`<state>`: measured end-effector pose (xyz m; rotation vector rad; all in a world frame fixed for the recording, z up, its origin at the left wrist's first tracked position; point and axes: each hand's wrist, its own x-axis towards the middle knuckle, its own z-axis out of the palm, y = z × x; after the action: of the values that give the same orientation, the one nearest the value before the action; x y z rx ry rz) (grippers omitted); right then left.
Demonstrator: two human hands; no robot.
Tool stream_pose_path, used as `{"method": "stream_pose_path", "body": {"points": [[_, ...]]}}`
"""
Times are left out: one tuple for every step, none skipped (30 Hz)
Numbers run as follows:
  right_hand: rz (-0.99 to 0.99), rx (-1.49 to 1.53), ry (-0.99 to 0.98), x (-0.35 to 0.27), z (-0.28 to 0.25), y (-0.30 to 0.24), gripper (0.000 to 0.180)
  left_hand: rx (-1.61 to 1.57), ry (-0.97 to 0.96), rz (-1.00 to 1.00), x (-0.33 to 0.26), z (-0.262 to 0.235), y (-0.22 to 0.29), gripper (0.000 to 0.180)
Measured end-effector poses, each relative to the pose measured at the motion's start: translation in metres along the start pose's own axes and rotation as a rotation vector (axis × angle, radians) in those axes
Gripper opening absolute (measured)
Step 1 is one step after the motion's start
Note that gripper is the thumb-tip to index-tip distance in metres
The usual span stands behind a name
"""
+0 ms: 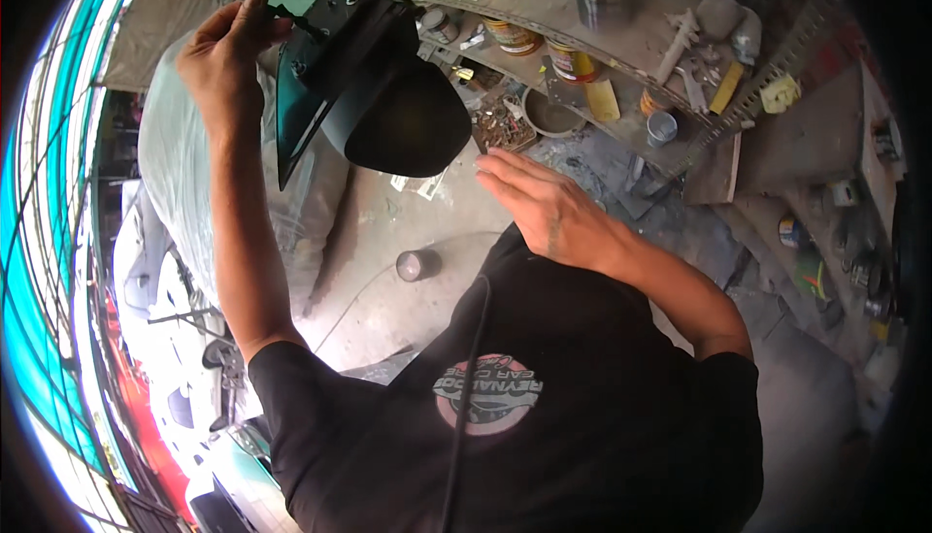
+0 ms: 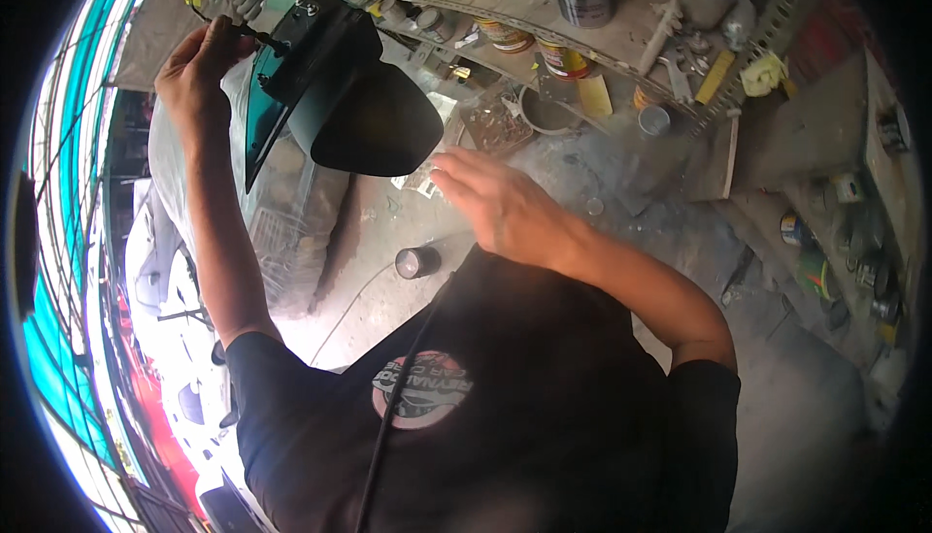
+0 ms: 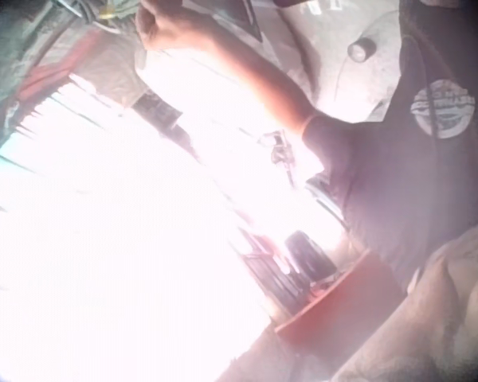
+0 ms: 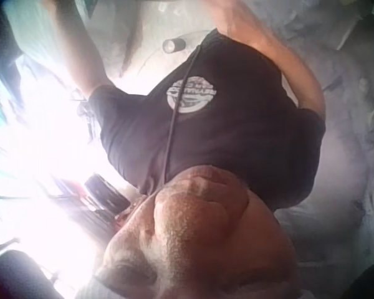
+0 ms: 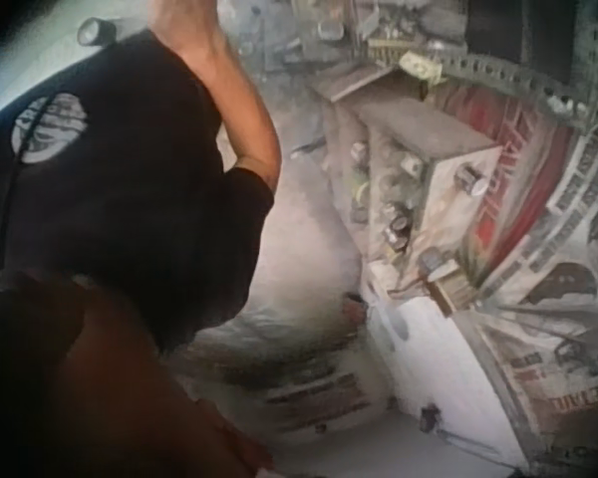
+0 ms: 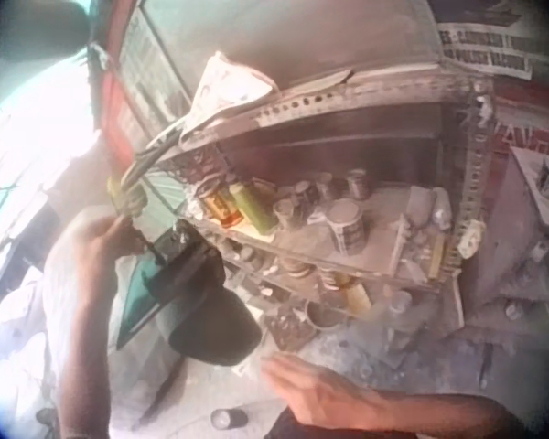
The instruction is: The person retrieves a car side mirror from a shelf, applies masking tape to its edges, and then uses a spray gun to paint the mirror housing yellow. The person holds the mirror and rotates it while spraying to cover different sides.
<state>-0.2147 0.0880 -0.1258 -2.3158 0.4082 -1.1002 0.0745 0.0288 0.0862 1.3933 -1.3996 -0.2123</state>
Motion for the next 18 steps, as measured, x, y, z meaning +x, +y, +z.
{"method": "stream_pose_path", "body": {"points": [[-0.025, -0.021, 0.01, 0.008, 0.003, 0.001, 0.043, 0.015, 0.004, 0.019, 0.001, -0.004, 0.005, 0.027], [-0.05, -0.041, 0.018, 0.016, 0.008, 0.002, 0.04, 0.008, 0.015, 0.006, 0.001, -0.009, 0.008, 0.027], [-0.076, -0.061, 0.026, 0.026, 0.016, 0.003, 0.037, 0.011, 0.031, 0.01, 0.0, -0.014, 0.012, 0.027], [-0.092, -0.095, 0.015, 0.041, 0.038, 0.022, 0.038, 0.011, 0.042, 0.018, -0.002, -0.017, 0.016, 0.027], [-0.095, -0.135, 0.012, 0.061, 0.068, 0.055, 0.039, 0.005, 0.038, 0.027, 0.001, -0.014, 0.019, 0.027], [-0.1, -0.164, 0.0, 0.071, 0.087, 0.071, 0.039, -0.019, 0.019, 0.019, 0.003, -0.014, 0.019, 0.026], [-0.081, -0.123, 0.008, 0.072, 0.09, 0.064, 0.041, 0.007, 0.03, 0.023, 0.002, -0.016, 0.016, 0.026], [-0.079, -0.092, 0.019, 0.079, 0.086, 0.057, 0.042, 0.029, 0.054, 0.043, 0.003, -0.016, 0.012, 0.026], [-0.076, -0.062, 0.031, 0.088, 0.08, 0.054, 0.044, 0.052, 0.076, 0.063, 0.007, -0.014, 0.011, 0.026], [-0.085, -0.071, 0.025, 0.085, 0.068, 0.055, 0.045, 0.121, 0.119, 0.046, 0.008, -0.01, 0.014, 0.026], [-0.043, -0.048, -0.002, 0.08, 0.062, 0.057, 0.046, 0.089, 0.126, 0.044, 0.011, -0.017, 0.004, 0.026], [-0.001, -0.026, -0.028, 0.073, 0.057, 0.057, 0.047, 0.056, 0.131, 0.045, 0.017, -0.026, -0.015, 0.026], [0.035, -0.006, -0.039, 0.073, 0.049, 0.059, 0.047, 0.028, 0.131, 0.06, 0.028, -0.031, -0.027, 0.026], [0.043, 0.008, -0.025, 0.071, 0.05, 0.064, 0.051, 0.027, 0.145, 0.048, 0.032, -0.031, -0.034, 0.024], [0.009, 0.011, 0.021, 0.07, 0.05, 0.066, 0.047, 0.035, 0.138, 0.04, 0.033, -0.032, -0.04, 0.023], [-0.014, 0.006, 0.06, 0.066, 0.05, 0.066, 0.044, -0.001, 0.126, 0.01, 0.03, -0.03, -0.047, 0.022], [-0.038, 0.003, 0.097, 0.062, 0.049, 0.066, 0.04, -0.035, 0.114, -0.021, 0.027, -0.027, -0.05, 0.021], [-0.01, 0.017, 0.081, 0.057, 0.048, 0.069, 0.043, -0.006, 0.084, -0.037, 0.027, -0.025, -0.051, 0.022]]}}
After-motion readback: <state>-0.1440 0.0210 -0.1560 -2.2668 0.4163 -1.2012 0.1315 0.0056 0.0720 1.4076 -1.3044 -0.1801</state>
